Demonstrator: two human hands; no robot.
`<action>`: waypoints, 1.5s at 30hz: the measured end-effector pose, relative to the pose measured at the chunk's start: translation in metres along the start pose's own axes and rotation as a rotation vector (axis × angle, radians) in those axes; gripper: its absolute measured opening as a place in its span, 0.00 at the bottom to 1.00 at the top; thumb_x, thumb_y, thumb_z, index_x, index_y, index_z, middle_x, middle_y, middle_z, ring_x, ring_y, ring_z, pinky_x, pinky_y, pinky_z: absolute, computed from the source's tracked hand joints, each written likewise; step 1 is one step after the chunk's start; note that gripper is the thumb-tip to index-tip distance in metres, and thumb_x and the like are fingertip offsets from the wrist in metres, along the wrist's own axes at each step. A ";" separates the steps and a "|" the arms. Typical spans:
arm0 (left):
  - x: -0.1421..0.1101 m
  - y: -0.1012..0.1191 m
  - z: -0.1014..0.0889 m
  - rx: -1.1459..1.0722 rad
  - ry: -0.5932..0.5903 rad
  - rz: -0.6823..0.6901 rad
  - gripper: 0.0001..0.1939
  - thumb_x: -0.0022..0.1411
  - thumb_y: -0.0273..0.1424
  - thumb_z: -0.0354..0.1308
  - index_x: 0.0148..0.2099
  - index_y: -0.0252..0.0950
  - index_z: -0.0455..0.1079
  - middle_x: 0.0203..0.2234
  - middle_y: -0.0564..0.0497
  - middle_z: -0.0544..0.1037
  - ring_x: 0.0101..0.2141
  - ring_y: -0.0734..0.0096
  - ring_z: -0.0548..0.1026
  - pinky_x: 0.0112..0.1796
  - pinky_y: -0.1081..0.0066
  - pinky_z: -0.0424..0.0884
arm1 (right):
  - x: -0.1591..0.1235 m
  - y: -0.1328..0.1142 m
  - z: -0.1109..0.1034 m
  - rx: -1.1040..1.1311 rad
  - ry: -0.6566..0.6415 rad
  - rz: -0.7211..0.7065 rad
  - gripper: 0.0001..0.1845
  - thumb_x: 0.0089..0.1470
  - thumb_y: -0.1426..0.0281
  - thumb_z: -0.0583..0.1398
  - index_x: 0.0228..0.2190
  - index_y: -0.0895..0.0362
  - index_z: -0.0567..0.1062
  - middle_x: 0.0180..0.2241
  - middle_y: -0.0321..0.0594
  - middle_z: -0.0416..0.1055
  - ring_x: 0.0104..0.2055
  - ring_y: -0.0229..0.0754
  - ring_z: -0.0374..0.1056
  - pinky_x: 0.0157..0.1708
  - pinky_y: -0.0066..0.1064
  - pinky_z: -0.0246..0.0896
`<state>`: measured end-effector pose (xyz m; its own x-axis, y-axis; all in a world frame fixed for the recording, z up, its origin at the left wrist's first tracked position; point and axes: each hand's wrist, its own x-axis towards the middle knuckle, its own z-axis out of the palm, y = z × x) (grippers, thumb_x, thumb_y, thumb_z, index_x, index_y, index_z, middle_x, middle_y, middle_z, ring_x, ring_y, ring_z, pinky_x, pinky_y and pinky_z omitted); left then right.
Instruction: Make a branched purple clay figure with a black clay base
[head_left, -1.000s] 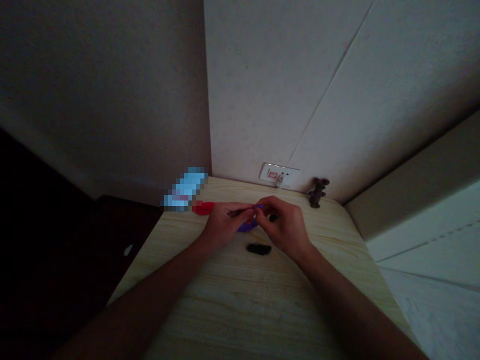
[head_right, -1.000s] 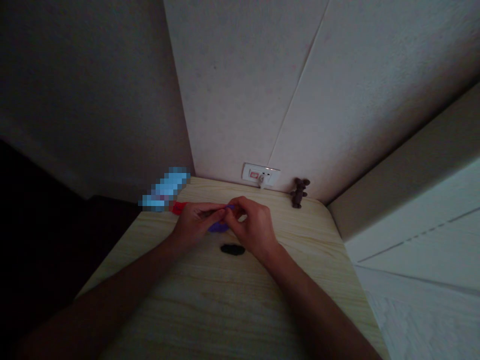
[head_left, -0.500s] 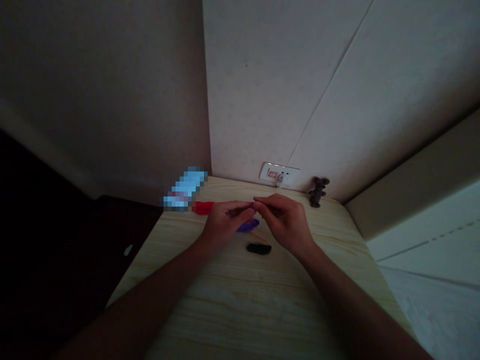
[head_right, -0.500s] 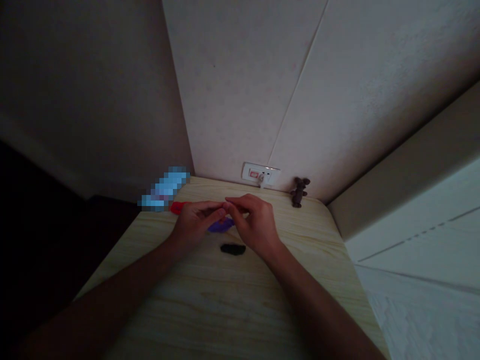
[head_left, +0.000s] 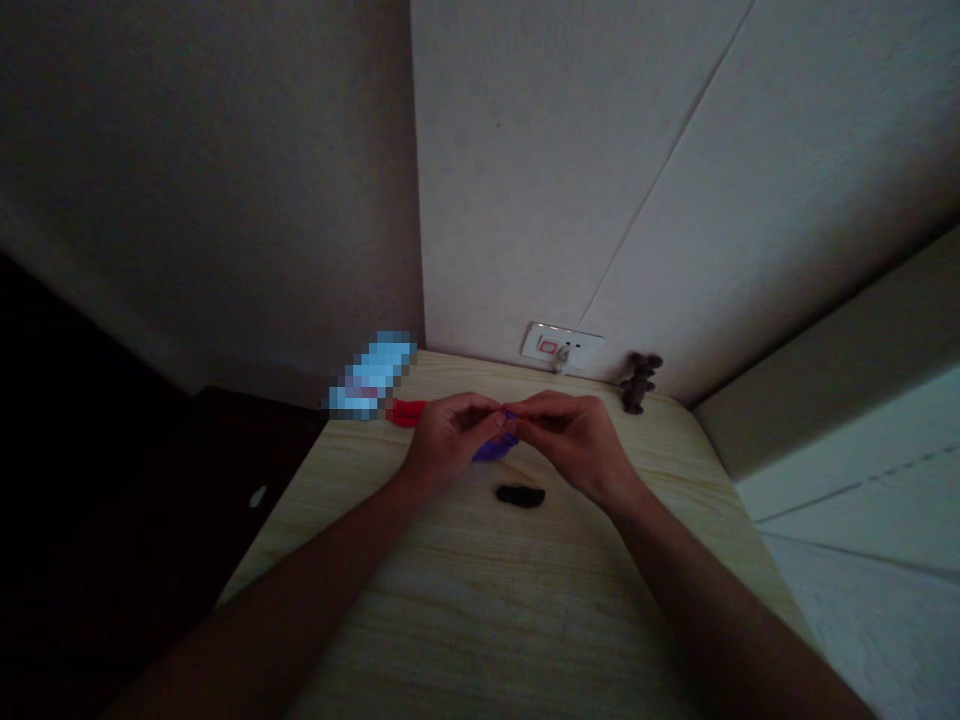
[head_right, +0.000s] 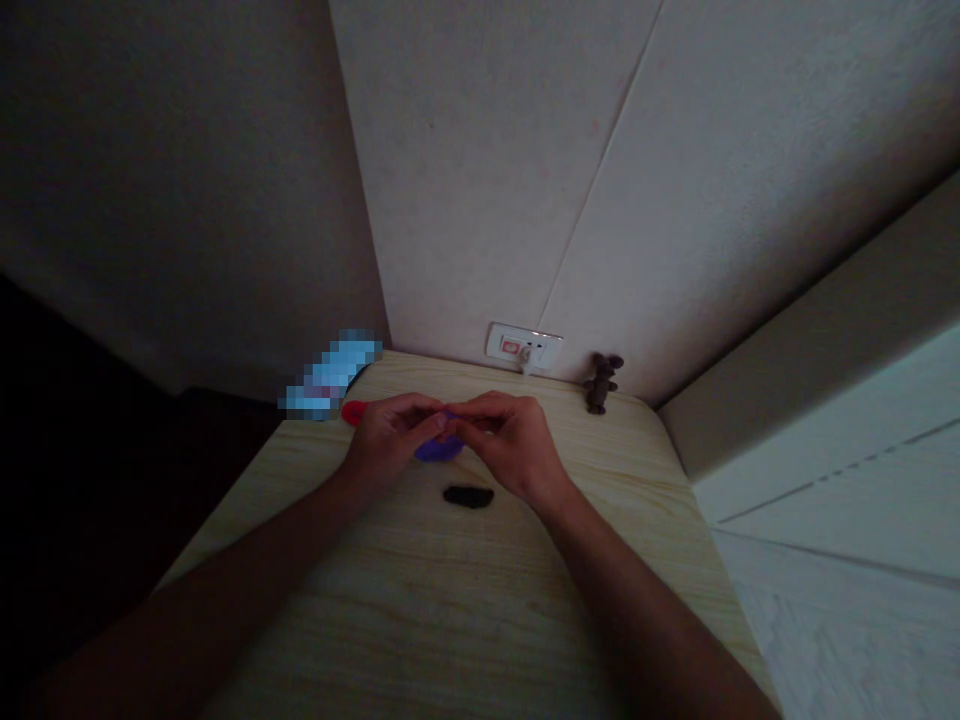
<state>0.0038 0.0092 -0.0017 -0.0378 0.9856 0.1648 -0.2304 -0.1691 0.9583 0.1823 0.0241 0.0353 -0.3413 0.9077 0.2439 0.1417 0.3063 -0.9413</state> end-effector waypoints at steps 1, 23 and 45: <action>0.000 0.000 0.000 -0.004 -0.002 0.001 0.09 0.52 0.34 0.75 0.33 0.35 0.81 0.28 0.50 0.84 0.29 0.69 0.80 0.34 0.71 0.76 | 0.000 0.000 0.000 0.007 0.010 0.011 0.15 0.48 0.54 0.75 0.34 0.50 0.89 0.35 0.44 0.84 0.35 0.47 0.80 0.38 0.38 0.78; 0.000 -0.004 -0.001 -0.167 -0.026 -0.140 0.20 0.48 0.39 0.79 0.43 0.34 0.86 0.34 0.43 0.88 0.33 0.60 0.85 0.40 0.61 0.83 | 0.001 -0.007 -0.003 -0.012 0.113 0.005 0.12 0.53 0.59 0.72 0.33 0.55 0.87 0.30 0.41 0.84 0.30 0.43 0.79 0.33 0.34 0.77; -0.001 0.000 0.000 -0.140 -0.064 -0.164 0.27 0.51 0.39 0.78 0.51 0.33 0.83 0.37 0.43 0.88 0.36 0.63 0.85 0.40 0.68 0.78 | 0.000 -0.002 -0.003 -0.203 0.040 -0.143 0.17 0.51 0.55 0.75 0.36 0.54 0.85 0.33 0.41 0.79 0.29 0.39 0.72 0.31 0.33 0.71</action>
<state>0.0040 0.0085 -0.0018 0.0722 0.9970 0.0278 -0.3609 0.0001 0.9326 0.1849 0.0244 0.0374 -0.3352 0.8604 0.3839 0.2793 0.4799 -0.8317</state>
